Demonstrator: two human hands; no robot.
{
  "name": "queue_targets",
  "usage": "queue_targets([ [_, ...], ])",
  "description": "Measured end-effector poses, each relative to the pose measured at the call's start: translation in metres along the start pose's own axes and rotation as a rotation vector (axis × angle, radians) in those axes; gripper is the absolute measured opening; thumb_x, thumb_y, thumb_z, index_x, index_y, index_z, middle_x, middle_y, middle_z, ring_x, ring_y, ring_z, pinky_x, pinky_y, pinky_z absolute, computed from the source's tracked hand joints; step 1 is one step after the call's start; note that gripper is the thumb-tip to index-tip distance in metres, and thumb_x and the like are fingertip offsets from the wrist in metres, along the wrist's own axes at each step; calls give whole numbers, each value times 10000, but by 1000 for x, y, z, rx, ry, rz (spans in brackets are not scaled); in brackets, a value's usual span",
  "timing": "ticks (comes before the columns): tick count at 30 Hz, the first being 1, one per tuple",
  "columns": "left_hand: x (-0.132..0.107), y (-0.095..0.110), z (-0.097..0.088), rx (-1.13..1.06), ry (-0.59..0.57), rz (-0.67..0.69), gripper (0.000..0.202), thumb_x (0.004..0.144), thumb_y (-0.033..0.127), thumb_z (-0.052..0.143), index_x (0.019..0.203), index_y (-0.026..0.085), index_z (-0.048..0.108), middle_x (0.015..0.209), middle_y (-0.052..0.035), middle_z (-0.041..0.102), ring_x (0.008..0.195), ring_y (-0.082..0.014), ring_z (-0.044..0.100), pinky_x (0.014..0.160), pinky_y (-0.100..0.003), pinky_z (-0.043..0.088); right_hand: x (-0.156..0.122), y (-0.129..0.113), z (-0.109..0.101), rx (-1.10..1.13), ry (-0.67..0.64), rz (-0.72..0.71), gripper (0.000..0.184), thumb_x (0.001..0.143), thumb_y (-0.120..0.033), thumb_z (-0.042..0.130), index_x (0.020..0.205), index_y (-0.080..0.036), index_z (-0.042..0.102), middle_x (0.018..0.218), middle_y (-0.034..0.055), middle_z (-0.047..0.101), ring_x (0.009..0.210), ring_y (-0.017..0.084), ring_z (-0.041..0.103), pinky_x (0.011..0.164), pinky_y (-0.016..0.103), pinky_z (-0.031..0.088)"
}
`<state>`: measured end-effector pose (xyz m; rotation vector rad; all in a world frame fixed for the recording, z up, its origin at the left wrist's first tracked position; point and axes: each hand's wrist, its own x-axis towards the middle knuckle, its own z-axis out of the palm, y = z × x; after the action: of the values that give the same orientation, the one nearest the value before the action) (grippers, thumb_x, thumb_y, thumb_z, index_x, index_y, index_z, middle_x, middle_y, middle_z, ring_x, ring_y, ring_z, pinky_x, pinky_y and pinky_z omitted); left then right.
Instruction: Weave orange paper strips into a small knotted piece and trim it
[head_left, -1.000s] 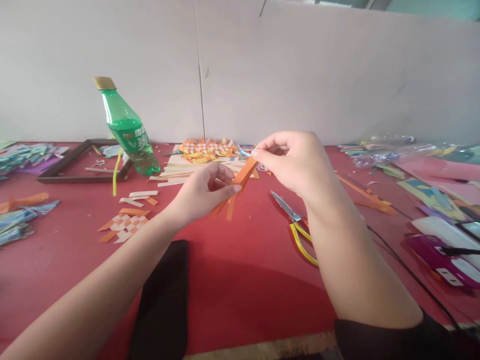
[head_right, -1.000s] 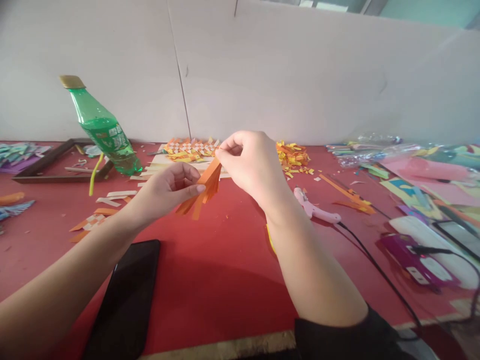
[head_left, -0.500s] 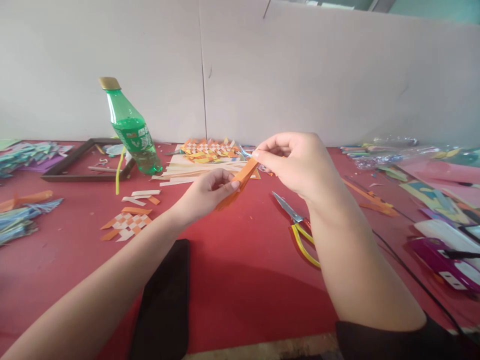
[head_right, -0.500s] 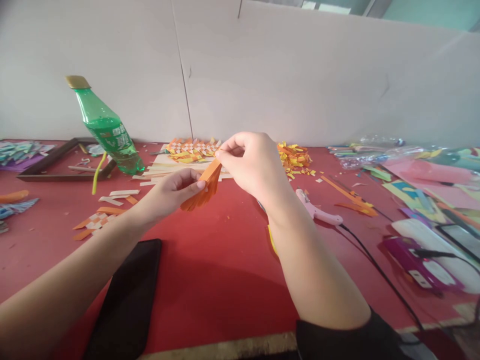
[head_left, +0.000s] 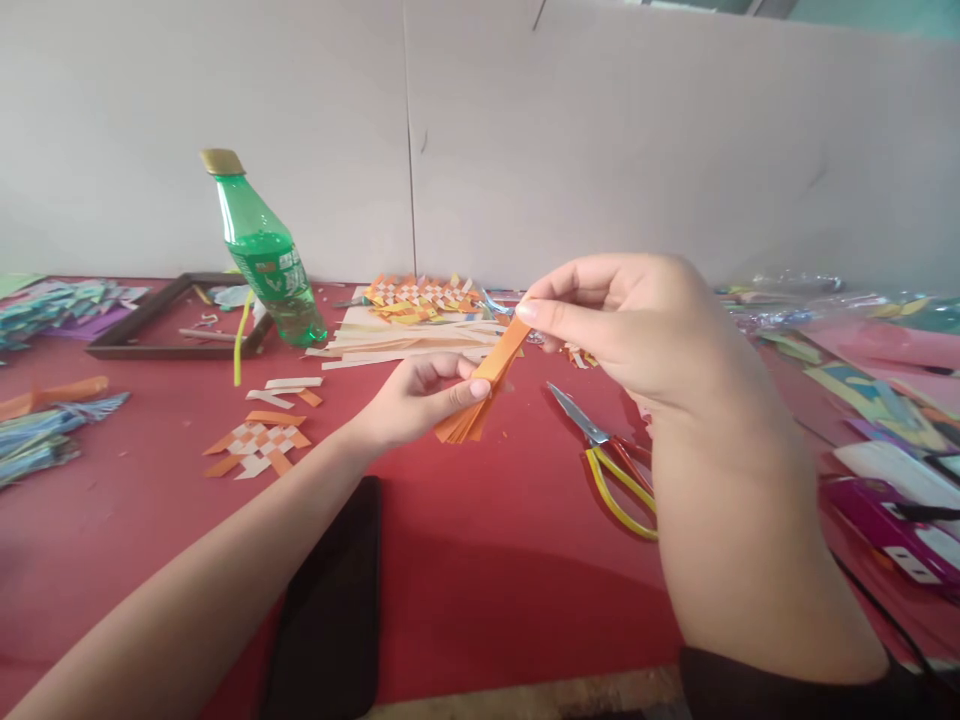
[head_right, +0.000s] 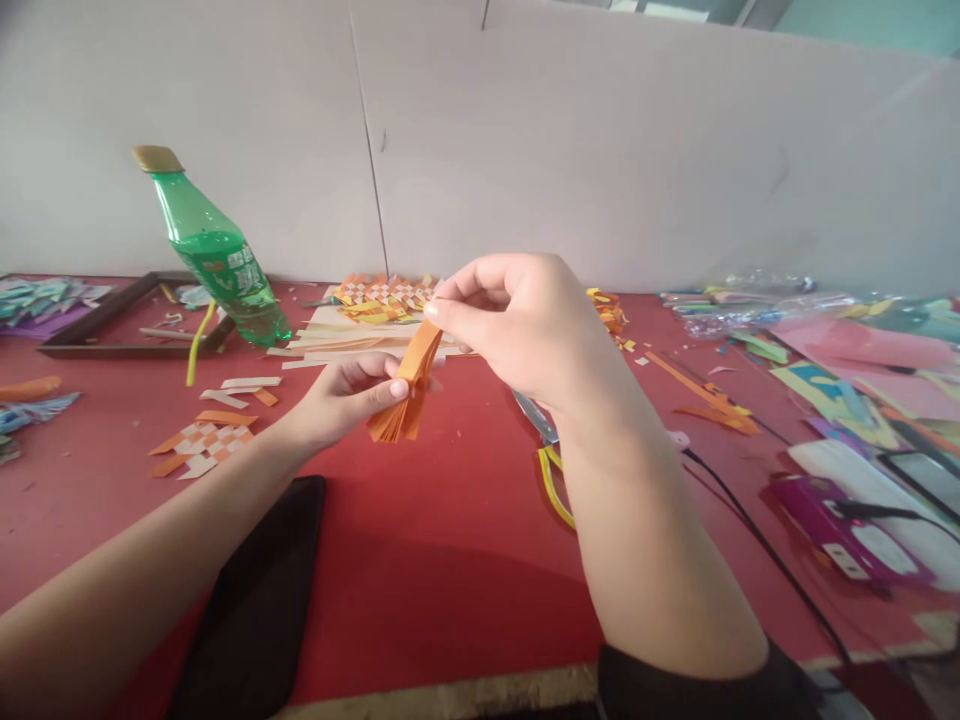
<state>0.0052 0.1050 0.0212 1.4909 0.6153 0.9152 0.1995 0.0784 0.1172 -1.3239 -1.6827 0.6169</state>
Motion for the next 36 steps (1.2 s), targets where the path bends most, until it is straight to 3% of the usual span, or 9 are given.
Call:
queue_targets([
  [4,1,-2,1,-13,77,-26,271,771,439,768,824,176,729,795,-37,734,732,-144,643,690,-256,504,0,0,-2,4,-6,-26,99,779,-282,733,795,-184,741,653,4,638,613,136,594,577,280,492],
  [7,1,-2,2,-8,50,-32,291,795,468,737,851,182,743,807,-42,739,746,-147,648,702,-260,503,1,2,-3,-16,-1,-30,105,787,-287,729,790,-183,743,638,1,634,595,127,583,557,269,472],
  [15,-1,1,1,10,-87,16,431,951,513,493,857,182,753,1178,-109,722,929,-182,674,775,-282,498,5,7,-8,-48,53,-26,116,796,-316,728,808,-201,731,652,17,677,540,139,573,520,295,431],
  [19,-1,-1,1,-30,-119,23,476,974,533,417,841,189,717,1188,-110,717,1087,-212,649,879,-300,482,8,9,-10,-63,72,-16,97,794,-302,731,805,-206,734,654,19,669,544,147,577,519,304,439],
  [25,4,-7,1,-18,-48,35,395,947,533,489,975,182,667,1053,-97,734,882,-169,681,909,-322,482,11,14,-12,-5,130,-9,106,791,-308,742,804,-203,730,683,27,664,571,145,589,506,292,451],
  [32,7,-13,-3,-126,-92,-73,357,918,496,572,873,148,638,953,-85,736,652,-98,654,769,-292,542,20,20,-12,112,196,53,73,726,-232,775,718,-184,721,615,6,638,540,115,580,527,273,466],
  [36,6,-13,-5,-114,-13,-124,354,880,497,628,900,144,651,972,-101,751,625,-102,668,742,-296,561,25,26,-13,143,183,92,89,706,-231,782,706,-177,712,590,-6,619,506,106,565,495,259,452],
])
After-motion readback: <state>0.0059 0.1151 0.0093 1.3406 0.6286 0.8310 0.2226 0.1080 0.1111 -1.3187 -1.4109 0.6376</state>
